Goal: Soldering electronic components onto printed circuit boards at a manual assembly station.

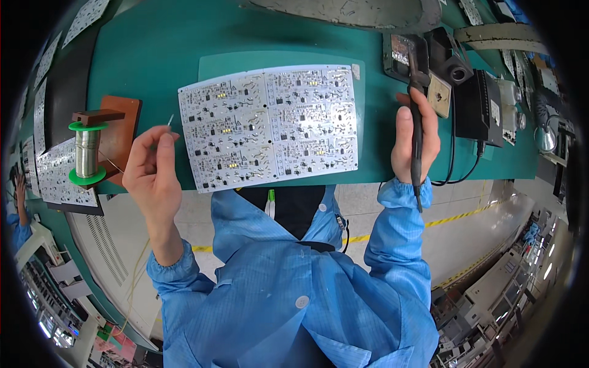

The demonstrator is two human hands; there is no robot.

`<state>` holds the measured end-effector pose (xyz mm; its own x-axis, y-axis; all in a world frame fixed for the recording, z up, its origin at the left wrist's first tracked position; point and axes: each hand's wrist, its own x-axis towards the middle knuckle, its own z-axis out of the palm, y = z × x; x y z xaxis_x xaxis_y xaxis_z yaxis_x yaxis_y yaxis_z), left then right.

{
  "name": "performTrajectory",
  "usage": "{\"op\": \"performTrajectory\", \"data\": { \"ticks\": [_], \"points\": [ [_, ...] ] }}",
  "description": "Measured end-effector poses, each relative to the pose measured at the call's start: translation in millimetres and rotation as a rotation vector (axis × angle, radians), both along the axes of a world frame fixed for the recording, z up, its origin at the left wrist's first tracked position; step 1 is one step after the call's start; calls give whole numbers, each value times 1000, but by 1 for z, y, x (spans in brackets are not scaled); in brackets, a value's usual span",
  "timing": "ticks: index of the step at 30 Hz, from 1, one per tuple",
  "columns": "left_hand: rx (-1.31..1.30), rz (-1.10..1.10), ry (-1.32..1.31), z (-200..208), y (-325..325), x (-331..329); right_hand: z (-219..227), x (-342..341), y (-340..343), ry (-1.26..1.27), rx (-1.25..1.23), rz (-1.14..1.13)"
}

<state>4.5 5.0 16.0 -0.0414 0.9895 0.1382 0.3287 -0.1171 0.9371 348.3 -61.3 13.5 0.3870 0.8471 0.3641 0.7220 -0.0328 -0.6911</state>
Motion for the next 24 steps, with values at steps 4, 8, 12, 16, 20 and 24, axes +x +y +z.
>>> {"op": "performTrajectory", "data": {
  "ticks": [4,8,12,16,20,24],
  "points": [
    [54,10,-7,-7,1,0,0,-1,3,23,19,0],
    [-2,13,31,-15,-1,-6,2,-6,3,85,28,1],
    [-63,15,-27,-15,-1,-7,-3,-18,1,192,171,4],
    [-79,12,-51,-15,-2,-8,1,-31,-6,329,159,33],
    [-62,18,-57,-15,-2,-7,2,-36,-10,296,124,59],
    [-39,34,-47,-16,-1,-4,1,-41,-14,295,74,93]
  ]
}}
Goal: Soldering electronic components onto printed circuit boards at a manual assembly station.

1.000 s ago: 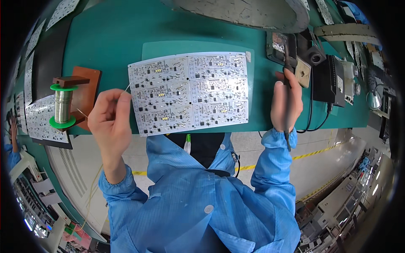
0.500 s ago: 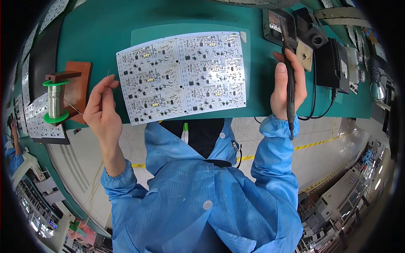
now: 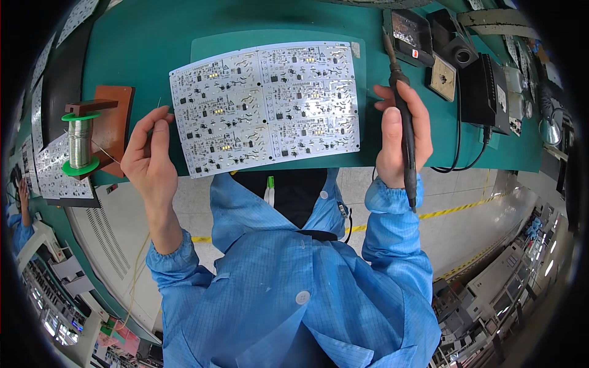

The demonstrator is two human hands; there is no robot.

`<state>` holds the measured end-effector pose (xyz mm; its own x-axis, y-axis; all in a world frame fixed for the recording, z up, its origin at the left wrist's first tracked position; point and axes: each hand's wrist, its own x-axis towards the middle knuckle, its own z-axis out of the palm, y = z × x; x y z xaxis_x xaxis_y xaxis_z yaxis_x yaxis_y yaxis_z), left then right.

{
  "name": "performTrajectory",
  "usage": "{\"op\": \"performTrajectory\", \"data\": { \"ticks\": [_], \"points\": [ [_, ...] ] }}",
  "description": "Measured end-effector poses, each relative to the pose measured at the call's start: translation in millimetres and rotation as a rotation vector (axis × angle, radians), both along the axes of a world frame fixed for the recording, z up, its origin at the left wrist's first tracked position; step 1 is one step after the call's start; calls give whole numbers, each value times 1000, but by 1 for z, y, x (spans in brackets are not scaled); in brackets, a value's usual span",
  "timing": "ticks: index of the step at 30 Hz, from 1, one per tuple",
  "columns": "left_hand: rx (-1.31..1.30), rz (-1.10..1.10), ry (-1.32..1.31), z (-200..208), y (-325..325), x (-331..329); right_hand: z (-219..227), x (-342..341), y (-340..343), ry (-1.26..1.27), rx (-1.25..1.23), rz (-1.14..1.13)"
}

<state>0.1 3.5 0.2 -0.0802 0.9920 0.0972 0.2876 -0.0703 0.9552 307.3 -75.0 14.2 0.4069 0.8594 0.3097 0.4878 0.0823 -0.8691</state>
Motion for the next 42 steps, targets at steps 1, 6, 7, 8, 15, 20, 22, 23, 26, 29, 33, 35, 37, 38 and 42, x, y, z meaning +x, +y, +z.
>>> {"op": "performTrajectory", "data": {
  "ticks": [1,6,7,8,15,20,22,23,26,29,33,35,37,38,42],
  "points": [
    [6,3,-13,1,0,2,0,0,0,0,0,1],
    [90,32,-61,16,-9,5,8,5,-5,-55,199,110],
    [126,9,-86,17,-12,3,17,8,-13,-95,103,123],
    [126,12,-84,22,-16,6,27,9,-19,-63,39,120],
    [481,-496,289,45,-25,79,30,29,-27,145,110,257],
    [450,-594,311,38,-21,103,29,34,-25,153,104,302],
    [453,-560,322,29,-19,109,28,34,-25,168,92,310],
    [452,-562,322,29,-19,110,28,34,-24,169,91,309],
    [415,-573,334,27,-19,113,29,33,-22,186,67,313],
    [436,-533,352,24,-19,114,28,35,-19,215,61,322],
    [445,-528,364,23,-19,116,33,38,-12,280,8,329],
    [452,-526,368,23,-19,116,33,43,-7,329,-34,340],
    [476,-541,422,24,-20,116,36,46,-3,366,-81,342],
    [477,-540,422,26,-19,117,37,48,-1,378,-97,349],
    [463,-549,430,30,-19,117,38,49,8,384,-106,349]
  ]
}}
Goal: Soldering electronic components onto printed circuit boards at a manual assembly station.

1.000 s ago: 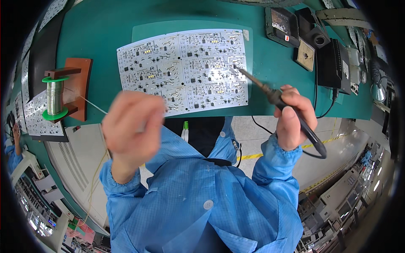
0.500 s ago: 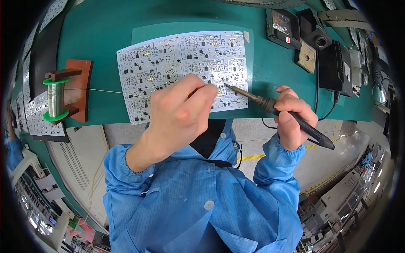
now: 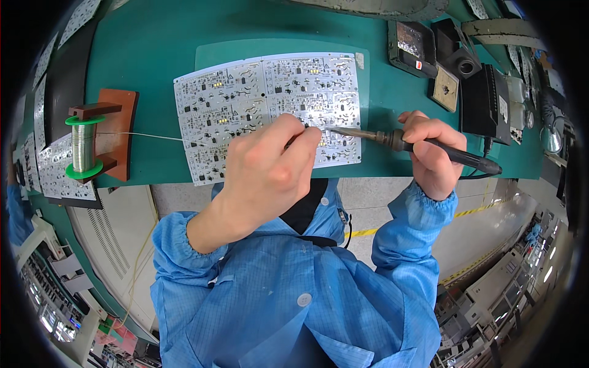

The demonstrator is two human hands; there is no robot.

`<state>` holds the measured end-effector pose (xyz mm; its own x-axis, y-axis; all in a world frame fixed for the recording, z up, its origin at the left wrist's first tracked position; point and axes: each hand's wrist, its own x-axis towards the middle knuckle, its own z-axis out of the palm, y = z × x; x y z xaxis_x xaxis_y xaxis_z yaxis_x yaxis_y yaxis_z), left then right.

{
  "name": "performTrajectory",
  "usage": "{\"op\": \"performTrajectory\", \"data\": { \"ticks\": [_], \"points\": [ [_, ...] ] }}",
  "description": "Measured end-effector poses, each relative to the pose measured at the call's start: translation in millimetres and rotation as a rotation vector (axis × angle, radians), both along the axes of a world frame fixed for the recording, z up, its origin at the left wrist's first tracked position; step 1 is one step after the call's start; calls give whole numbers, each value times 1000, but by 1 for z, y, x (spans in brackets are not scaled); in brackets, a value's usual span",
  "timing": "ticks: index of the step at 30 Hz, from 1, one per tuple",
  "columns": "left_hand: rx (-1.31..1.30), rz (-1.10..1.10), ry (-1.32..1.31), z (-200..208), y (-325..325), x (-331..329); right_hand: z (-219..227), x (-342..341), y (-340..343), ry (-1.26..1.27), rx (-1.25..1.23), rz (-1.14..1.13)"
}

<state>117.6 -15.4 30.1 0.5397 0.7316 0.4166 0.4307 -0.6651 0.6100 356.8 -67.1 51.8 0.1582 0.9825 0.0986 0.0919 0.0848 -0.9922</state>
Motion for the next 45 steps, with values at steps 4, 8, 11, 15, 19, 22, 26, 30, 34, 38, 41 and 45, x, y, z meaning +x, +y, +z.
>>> {"op": "performTrajectory", "data": {
  "ticks": [4,8,11,15,19,22,26,30,34,38,41,45],
  "points": [
    [-40,40,1,9,2,-11,3,0,5,-19,1,36],
    [-190,154,-17,27,13,-33,1,6,4,-21,37,49],
    [-186,278,-17,29,26,-55,-1,4,1,13,118,-14],
    [-320,435,-97,22,39,-82,-6,-9,-1,70,237,-246],
    [-266,492,-245,-5,56,-100,-22,-18,1,-320,287,-603],
    [-317,539,-251,-9,58,-105,-33,-25,14,-484,208,-644],
    [-270,472,-209,-19,60,-113,-38,-18,15,-500,76,-541],
    [-293,464,-259,-28,57,-116,-40,-17,13,-520,28,-532],
    [-325,446,-307,-30,57,-116,-39,-19,16,-542,92,-530],
    [-314,386,-269,-27,56,-117,-36,-30,13,-551,100,-525],
    [-281,426,-209,-25,54,-113,-36,-57,9,-460,99,-501],
    [-238,477,-182,-22,49,-104,-39,-77,3,-453,99,-395]
  ]
}}
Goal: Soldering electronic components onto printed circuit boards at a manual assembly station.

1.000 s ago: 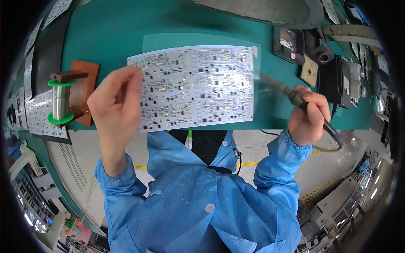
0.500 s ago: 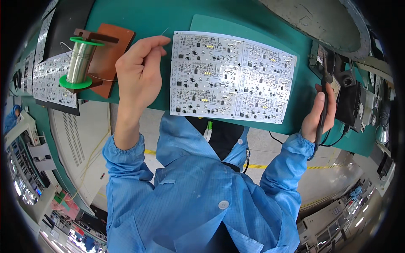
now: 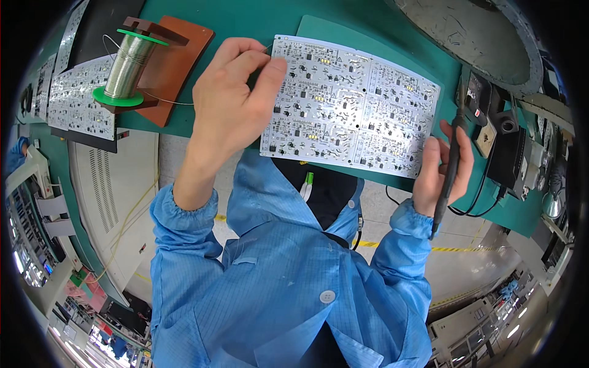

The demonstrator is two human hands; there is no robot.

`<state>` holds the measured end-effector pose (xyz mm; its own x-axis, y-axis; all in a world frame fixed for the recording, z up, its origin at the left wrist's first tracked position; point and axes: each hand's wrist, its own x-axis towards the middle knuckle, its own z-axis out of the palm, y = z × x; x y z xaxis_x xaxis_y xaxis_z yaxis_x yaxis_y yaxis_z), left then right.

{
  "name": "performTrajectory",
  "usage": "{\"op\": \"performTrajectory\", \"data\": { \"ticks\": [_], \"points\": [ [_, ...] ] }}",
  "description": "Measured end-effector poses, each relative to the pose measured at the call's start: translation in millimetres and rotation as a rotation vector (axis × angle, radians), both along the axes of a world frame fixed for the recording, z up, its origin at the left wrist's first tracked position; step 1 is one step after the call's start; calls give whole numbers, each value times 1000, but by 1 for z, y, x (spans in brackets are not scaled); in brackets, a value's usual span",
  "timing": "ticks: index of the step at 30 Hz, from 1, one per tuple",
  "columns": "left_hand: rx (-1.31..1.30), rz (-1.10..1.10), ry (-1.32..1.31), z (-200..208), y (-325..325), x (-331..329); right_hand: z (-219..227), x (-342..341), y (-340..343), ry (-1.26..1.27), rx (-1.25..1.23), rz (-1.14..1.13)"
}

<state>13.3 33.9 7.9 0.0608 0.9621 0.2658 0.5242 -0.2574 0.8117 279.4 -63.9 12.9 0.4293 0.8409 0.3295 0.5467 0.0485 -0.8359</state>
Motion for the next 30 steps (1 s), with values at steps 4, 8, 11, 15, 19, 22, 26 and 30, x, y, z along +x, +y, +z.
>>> {"op": "performTrajectory", "data": {
  "ticks": [4,8,11,15,19,22,26,30],
  "points": [
    [19,-10,158,9,-4,2,-2,0,1,33,42,-4],
    [220,-10,147,26,-14,10,8,1,-7,66,183,-77],
    [91,-57,-429,45,-32,23,17,-8,-9,188,373,-88],
    [474,-140,-478,25,-34,25,7,-19,-1,344,457,32],
    [521,-170,-481,17,-30,27,2,-13,-10,223,387,47],
    [553,-180,-426,20,-32,28,2,-12,-14,294,381,74],
    [520,-180,-625,23,-37,32,0,-12,-20,335,380,62],
    [544,-200,-532,30,-41,37,-8,-6,-31,354,417,88]
  ]
}}
